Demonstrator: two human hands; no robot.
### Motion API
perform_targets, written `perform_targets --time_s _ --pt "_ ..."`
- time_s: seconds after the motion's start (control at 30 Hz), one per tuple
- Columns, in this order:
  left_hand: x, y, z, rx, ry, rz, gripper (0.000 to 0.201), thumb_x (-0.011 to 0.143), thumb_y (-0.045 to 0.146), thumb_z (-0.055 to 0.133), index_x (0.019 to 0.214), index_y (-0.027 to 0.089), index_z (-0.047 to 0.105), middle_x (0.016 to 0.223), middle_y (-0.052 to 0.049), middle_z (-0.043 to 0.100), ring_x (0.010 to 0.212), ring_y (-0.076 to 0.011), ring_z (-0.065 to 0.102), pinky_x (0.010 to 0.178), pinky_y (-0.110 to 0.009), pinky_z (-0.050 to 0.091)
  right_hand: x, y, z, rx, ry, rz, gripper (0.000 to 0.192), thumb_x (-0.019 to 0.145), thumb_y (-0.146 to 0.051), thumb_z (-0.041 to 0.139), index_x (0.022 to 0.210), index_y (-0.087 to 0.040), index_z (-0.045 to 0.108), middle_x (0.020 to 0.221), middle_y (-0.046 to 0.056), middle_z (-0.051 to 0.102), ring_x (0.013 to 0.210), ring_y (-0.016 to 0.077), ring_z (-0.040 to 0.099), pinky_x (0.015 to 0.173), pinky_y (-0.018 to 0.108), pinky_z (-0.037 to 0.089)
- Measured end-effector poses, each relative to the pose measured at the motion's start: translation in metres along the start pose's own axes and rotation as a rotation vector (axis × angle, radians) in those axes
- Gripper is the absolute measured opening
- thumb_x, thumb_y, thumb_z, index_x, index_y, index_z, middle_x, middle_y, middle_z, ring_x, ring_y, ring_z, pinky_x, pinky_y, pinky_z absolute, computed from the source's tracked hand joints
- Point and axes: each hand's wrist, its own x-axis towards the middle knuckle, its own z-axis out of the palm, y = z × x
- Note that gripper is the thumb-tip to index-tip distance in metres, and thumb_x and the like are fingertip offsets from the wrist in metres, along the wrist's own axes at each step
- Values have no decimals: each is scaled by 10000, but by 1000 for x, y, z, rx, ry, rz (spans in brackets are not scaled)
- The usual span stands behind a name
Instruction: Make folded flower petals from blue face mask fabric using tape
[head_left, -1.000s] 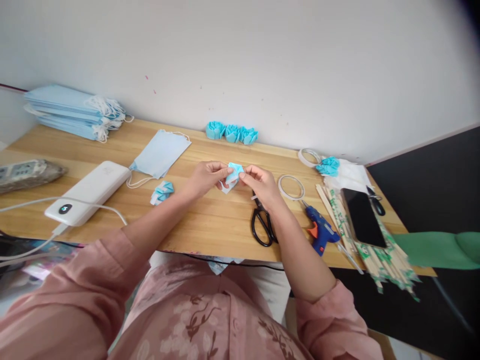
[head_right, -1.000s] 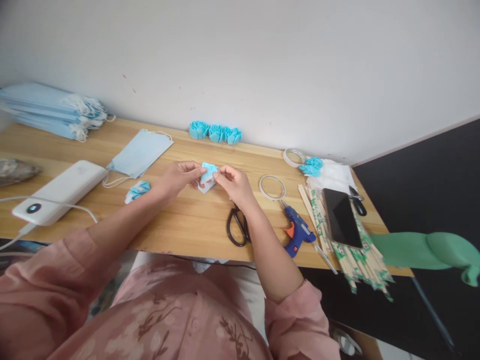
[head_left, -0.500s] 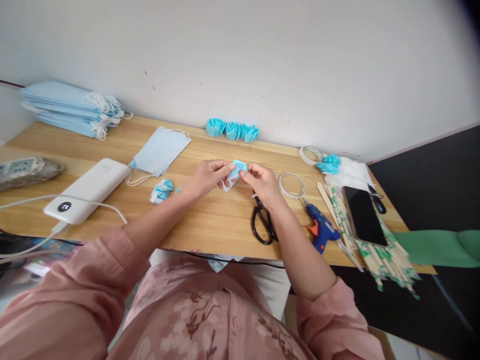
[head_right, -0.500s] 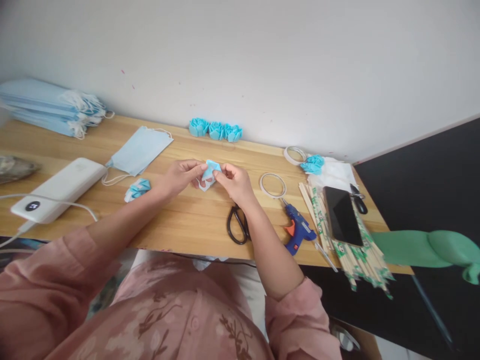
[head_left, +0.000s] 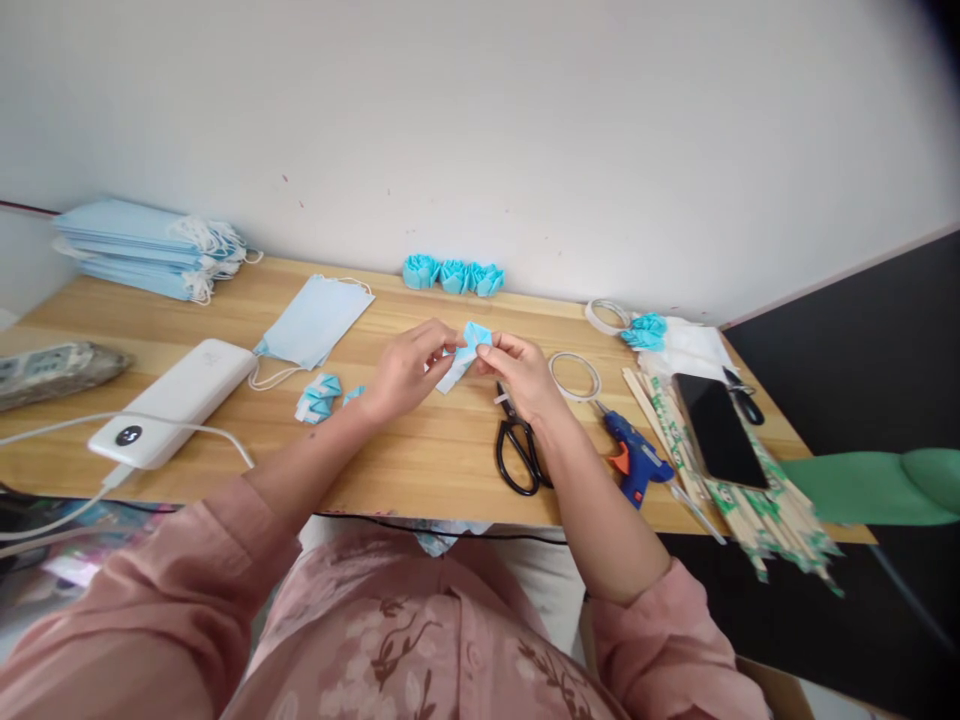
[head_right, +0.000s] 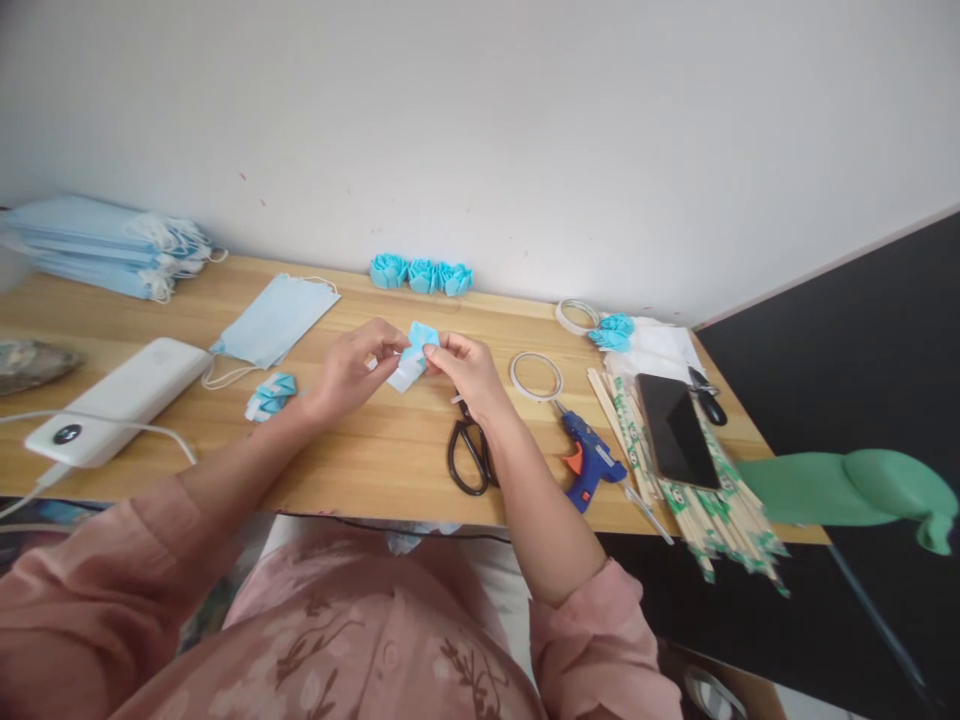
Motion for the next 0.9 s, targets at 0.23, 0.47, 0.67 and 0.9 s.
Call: perform_targets --time_s 0.23,0.47,0.67,0.9 --pt "4 2 -6 -51 -21 100 109 906 157 593 848 162 685 798 -48 676 727 -130 615 660 -244 458 1 1 -3 -67 -12 -45 239 703 -398 729 666 -184 629 625 -27 595 611 105 523 658 256 437" --pt "2 -5 -6 -95 -70 105 164 928 235 603 884 181 752 820 -66 719 740 -143 653 671 -257 482 0 2 -4 -213 -7 -89 234 727 -389 705 656 -185 615 627 -36 566 610 101 480 621 244 398" --pt "2 0 -4 -140 -83 -2 167 917 268 623 841 184 746 792 -53 738 731 -145 660 676 -251 473 2 7 -6 -249 -45 -100 218 754 -383 695 697 -184 627 658 -33 583 632 107 508 637 240 408" --pt "0 4 -2 -101 -79 -198 154 874 312 659 847 169 710 750 -15 715 625 -111 591 610 -226 420 1 6 -5 -260 -62 -108 187 765 -357 687 707 -184 646 662 -32 596 634 109 518 642 242 407"
